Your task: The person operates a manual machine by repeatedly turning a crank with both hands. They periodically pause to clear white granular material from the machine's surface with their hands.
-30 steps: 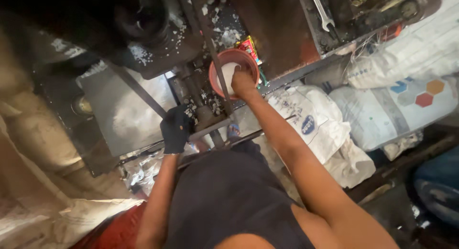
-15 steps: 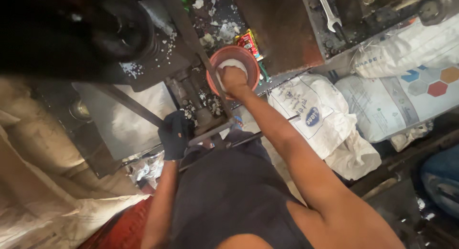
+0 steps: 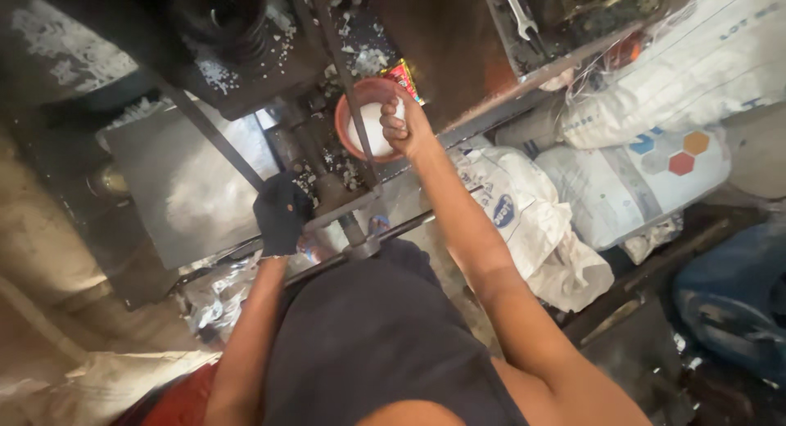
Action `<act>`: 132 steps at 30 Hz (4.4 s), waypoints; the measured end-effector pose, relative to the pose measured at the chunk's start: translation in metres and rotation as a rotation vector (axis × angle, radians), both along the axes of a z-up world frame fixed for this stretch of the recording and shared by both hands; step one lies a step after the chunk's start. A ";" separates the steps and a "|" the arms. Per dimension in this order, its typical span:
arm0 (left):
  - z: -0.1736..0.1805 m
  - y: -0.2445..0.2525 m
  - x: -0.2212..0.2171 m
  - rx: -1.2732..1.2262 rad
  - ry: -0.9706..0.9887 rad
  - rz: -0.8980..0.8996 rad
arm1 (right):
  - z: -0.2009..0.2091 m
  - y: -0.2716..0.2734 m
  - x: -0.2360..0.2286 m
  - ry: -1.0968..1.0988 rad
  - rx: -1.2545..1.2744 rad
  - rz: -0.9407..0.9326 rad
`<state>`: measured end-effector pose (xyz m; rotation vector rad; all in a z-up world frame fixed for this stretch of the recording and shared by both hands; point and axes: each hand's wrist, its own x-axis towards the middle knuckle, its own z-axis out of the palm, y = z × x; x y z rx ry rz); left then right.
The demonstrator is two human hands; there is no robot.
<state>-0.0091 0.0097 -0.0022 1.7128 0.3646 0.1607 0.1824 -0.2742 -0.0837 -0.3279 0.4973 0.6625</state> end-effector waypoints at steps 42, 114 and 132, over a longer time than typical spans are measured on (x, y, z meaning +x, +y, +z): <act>-0.014 0.013 0.008 0.080 -0.093 -0.144 | 0.314 0.194 0.082 -0.730 -0.722 -0.649; -0.221 0.068 -0.111 0.882 0.588 -1.038 | 0.183 -0.012 -0.274 -0.545 -0.825 -0.474; -0.130 0.199 -0.065 -0.599 0.326 -0.082 | -0.069 0.287 -0.291 -1.175 -1.335 1.543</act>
